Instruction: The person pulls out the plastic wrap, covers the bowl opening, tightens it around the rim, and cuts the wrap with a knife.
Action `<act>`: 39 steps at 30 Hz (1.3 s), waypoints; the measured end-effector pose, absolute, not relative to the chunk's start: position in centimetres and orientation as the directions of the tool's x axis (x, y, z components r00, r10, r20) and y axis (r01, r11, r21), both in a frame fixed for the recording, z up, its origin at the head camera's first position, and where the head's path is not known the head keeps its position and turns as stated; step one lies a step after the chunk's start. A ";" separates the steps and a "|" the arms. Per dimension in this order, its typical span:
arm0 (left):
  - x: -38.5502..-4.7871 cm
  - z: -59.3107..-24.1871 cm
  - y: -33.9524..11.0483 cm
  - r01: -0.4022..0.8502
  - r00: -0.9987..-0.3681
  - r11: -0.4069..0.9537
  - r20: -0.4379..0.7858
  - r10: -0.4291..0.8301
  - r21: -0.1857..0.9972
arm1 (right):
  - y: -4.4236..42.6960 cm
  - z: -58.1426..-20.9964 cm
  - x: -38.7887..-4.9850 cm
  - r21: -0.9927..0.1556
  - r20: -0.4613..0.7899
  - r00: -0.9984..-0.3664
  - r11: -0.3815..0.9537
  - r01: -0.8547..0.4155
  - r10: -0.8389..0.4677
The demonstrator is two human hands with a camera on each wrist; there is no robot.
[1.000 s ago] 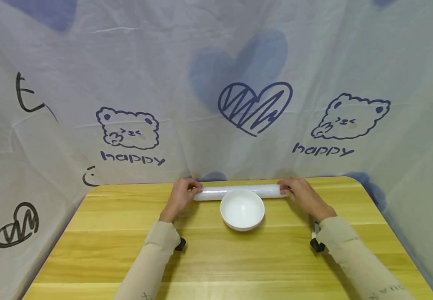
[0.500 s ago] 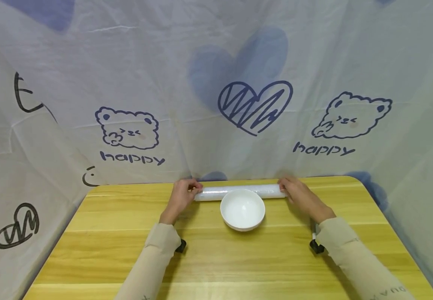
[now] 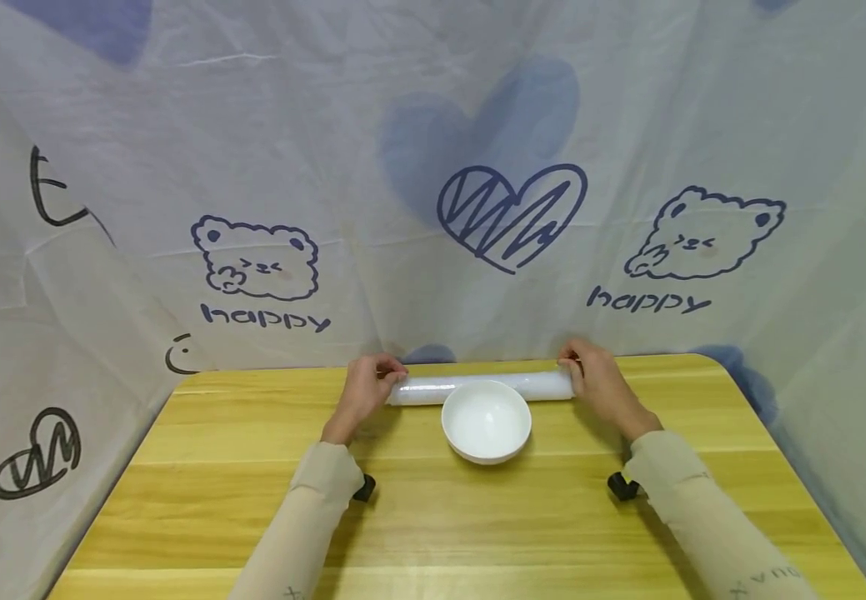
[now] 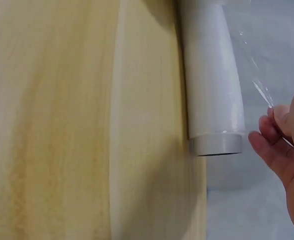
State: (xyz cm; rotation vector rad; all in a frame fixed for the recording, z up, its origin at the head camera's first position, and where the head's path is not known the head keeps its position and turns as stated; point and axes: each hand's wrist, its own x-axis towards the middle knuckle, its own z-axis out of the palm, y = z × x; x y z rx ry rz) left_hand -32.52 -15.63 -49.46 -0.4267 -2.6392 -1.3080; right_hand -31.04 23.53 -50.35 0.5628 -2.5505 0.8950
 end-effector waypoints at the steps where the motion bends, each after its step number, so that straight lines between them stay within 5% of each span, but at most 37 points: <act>1: -32.5 -49.4 -15.6 0.313 -0.950 0.565 0.263 0.171 0.763 | 23.5 -50.3 -31.1 -0.520 0.473 -0.851 0.709 -0.477 -0.226; 10: -32.3 -49.2 -15.5 0.257 -0.966 0.496 0.231 0.115 0.830 | 22.9 -49.8 -31.2 -0.545 0.447 -0.851 0.671 -0.503 -0.275; 39: -32.2 -46.3 -15.8 0.212 -0.976 0.258 0.216 0.011 0.943 | 23.0 -47.1 -31.1 -0.631 0.562 -0.815 0.564 -0.533 -0.141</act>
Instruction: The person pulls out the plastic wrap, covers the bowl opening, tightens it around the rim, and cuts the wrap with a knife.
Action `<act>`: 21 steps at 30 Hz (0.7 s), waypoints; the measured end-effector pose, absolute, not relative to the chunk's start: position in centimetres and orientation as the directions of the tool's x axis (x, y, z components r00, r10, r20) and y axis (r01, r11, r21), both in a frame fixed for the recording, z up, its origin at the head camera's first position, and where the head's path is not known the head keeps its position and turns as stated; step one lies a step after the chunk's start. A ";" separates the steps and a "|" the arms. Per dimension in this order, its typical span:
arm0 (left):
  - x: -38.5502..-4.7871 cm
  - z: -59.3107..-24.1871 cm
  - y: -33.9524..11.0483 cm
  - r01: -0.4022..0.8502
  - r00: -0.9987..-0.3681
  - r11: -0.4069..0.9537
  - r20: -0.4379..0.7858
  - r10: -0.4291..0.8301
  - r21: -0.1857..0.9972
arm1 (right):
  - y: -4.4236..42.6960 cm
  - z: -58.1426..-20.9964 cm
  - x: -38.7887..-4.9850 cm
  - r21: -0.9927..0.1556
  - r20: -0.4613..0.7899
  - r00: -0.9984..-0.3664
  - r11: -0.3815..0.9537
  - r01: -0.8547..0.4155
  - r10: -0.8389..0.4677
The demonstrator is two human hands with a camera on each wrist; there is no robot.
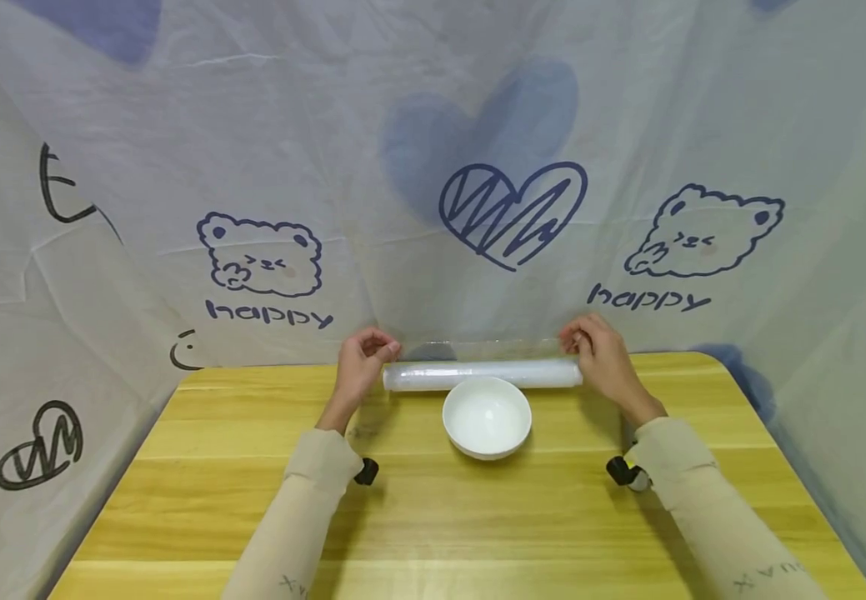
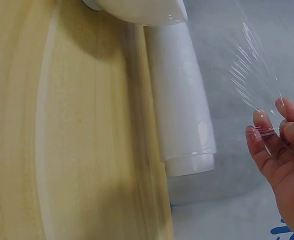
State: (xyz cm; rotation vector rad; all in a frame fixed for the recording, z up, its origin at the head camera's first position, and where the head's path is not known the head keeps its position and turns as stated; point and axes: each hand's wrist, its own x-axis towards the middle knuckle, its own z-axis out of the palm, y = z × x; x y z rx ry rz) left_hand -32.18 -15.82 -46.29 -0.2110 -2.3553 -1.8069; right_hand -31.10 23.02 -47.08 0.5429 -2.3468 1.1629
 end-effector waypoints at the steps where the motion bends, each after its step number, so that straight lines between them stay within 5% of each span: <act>1: -32.2 -46.1 -15.8 0.215 -0.976 0.252 0.219 0.013 0.944 | 23.0 -46.9 -31.1 -0.629 0.564 -0.813 0.563 -0.536 -0.144; 21: -32.6 -41.7 -16.6 0.295 -0.954 0.247 0.298 0.028 0.923 | 22.1 -43.0 -31.7 -0.613 0.615 -0.774 0.527 -0.589 -0.150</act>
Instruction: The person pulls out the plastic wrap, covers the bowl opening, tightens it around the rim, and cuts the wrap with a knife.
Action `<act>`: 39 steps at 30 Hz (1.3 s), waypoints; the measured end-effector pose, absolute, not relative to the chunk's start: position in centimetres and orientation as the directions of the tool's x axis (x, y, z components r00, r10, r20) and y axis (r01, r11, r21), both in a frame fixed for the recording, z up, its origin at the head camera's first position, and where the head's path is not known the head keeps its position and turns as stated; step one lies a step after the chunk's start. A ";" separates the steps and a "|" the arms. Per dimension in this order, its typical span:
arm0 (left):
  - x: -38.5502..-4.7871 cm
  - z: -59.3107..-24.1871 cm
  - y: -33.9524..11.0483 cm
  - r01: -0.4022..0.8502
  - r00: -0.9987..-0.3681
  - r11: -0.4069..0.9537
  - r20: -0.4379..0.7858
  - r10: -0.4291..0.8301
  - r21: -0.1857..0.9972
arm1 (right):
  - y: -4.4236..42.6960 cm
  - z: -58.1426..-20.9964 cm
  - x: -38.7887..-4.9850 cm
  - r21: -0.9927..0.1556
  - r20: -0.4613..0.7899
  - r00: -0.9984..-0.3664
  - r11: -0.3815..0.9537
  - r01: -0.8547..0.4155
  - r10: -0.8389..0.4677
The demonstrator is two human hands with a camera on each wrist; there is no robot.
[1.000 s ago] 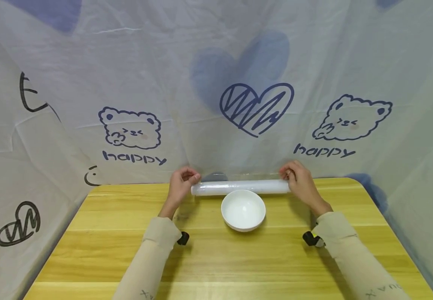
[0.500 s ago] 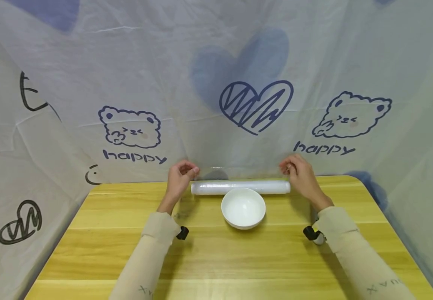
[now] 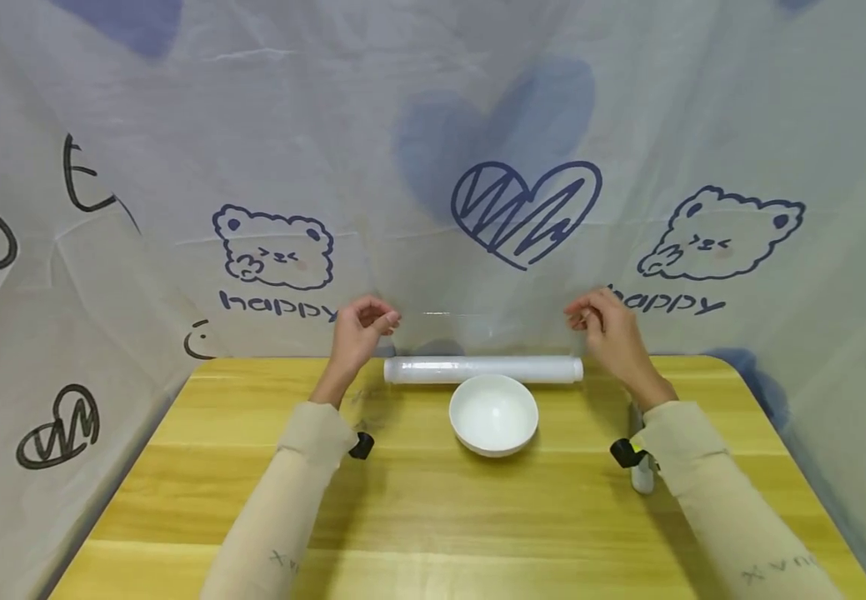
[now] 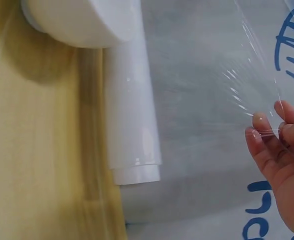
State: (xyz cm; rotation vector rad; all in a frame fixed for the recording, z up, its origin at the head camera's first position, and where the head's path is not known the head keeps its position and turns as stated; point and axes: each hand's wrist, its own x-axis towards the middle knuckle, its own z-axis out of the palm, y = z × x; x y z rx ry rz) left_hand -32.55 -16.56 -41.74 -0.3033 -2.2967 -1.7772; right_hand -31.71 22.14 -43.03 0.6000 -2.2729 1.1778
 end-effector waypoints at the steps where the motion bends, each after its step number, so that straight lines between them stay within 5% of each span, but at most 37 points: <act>1: -32.3 -41.1 -16.5 0.298 -0.953 0.254 0.300 0.031 0.920 | 22.1 -42.8 -31.8 -0.616 0.612 -0.778 0.531 -0.582 -0.143; 7: -30.6 -37.7 -15.9 0.302 -0.953 0.247 0.302 0.037 0.921 | 21.8 -41.3 -32.0 -0.618 0.607 -0.787 0.557 -0.555 -0.111; 14: -32.9 -39.2 -16.6 0.343 -0.938 0.209 0.346 0.023 0.916 | 21.7 -40.0 -32.0 -0.614 0.614 -0.782 0.556 -0.560 -0.109; 39: -32.7 -36.2 -16.6 0.362 -0.932 0.220 0.357 0.062 0.906 | 22.0 -37.4 -31.8 -0.618 0.635 -0.766 0.529 -0.582 -0.100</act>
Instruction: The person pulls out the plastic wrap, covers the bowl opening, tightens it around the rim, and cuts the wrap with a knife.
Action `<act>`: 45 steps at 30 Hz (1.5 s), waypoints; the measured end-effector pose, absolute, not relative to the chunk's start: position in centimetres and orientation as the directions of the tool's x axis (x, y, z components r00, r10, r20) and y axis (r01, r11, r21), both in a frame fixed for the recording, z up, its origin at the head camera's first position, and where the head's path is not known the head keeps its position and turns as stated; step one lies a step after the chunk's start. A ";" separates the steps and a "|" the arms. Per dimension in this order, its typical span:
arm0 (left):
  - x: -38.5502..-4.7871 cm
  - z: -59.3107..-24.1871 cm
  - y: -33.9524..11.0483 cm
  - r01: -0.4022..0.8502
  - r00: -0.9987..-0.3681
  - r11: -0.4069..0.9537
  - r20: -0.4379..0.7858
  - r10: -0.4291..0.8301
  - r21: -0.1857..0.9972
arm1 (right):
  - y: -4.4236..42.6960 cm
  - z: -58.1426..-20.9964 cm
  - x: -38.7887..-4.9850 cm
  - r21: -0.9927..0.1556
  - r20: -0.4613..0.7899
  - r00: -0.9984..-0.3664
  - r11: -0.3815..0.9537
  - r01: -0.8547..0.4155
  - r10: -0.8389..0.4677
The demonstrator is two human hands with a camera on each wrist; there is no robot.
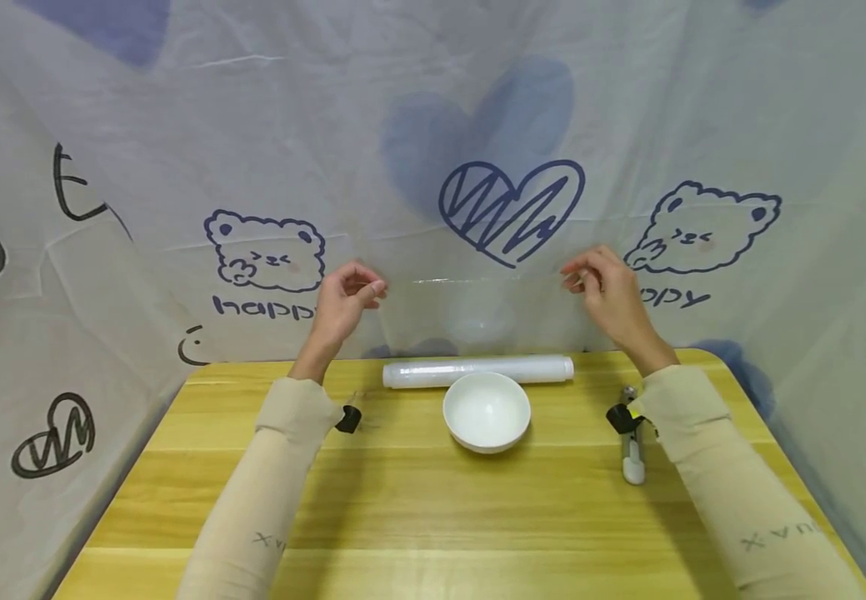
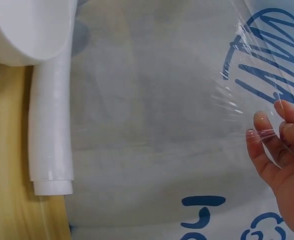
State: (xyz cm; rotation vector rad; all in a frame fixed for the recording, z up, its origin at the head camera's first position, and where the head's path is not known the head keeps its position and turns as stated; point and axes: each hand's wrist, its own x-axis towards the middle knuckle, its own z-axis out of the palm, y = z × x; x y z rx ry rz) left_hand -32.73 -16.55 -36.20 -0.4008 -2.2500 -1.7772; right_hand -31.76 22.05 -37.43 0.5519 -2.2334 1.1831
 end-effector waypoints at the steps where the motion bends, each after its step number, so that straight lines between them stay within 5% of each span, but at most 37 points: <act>1: -32.7 -36.1 -16.5 0.358 -0.934 0.219 0.352 0.065 0.908 | 22.1 -37.4 -31.7 -0.620 0.629 -0.771 0.535 -0.574 -0.099; 21: -29.0 -34.3 -17.3 0.457 -0.884 0.211 0.416 0.212 0.864 | 23.1 -36.1 -26.8 -0.600 0.653 -0.748 0.524 -0.605 -0.116; 32: -24.8 -37.3 -18.4 0.498 -0.846 0.161 0.437 0.306 0.852 | 23.2 -39.1 -22.5 -0.515 0.734 -0.657 0.491 -0.703 -0.172; 45: -20.6 -41.7 -19.4 0.462 -0.799 0.119 0.354 0.485 0.879 | 22.2 -43.4 -18.2 -0.554 0.668 -0.718 0.515 -0.655 -0.195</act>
